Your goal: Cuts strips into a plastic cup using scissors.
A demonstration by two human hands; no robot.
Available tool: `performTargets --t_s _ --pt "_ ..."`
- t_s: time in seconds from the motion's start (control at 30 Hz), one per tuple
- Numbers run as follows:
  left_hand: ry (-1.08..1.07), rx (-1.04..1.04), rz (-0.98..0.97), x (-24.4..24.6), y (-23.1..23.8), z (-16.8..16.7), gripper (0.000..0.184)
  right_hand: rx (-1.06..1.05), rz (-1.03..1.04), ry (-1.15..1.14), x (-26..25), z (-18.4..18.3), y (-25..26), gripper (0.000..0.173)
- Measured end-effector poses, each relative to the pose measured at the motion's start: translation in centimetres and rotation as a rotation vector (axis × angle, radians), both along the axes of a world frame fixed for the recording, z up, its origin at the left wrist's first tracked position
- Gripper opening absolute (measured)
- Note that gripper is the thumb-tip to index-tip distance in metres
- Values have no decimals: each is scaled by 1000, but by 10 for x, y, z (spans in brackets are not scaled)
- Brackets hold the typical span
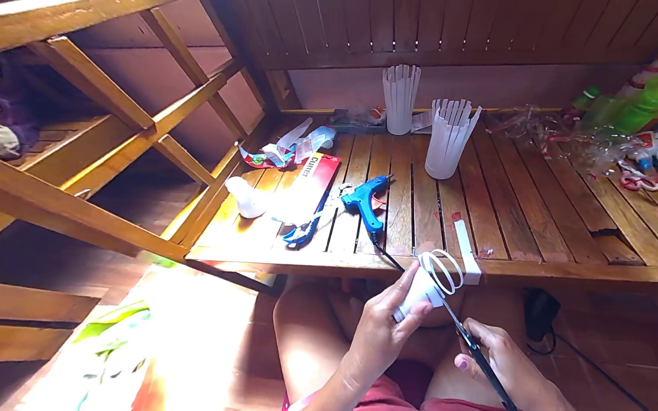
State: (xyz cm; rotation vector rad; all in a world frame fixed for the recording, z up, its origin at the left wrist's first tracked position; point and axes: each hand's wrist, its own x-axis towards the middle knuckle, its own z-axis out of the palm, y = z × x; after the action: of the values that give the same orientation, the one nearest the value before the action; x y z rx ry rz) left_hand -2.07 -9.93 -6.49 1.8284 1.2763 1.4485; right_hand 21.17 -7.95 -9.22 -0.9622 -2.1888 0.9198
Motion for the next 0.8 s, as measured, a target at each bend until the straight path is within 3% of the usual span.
performTargets --t_s 0.23,0.8 --pt "100 55 43 -3 1 -3 56 17 -26 8 -3 1 0 67" --pt "112 99 39 -5 5 -1 54 81 -30 95 -5 -2 -1 56"
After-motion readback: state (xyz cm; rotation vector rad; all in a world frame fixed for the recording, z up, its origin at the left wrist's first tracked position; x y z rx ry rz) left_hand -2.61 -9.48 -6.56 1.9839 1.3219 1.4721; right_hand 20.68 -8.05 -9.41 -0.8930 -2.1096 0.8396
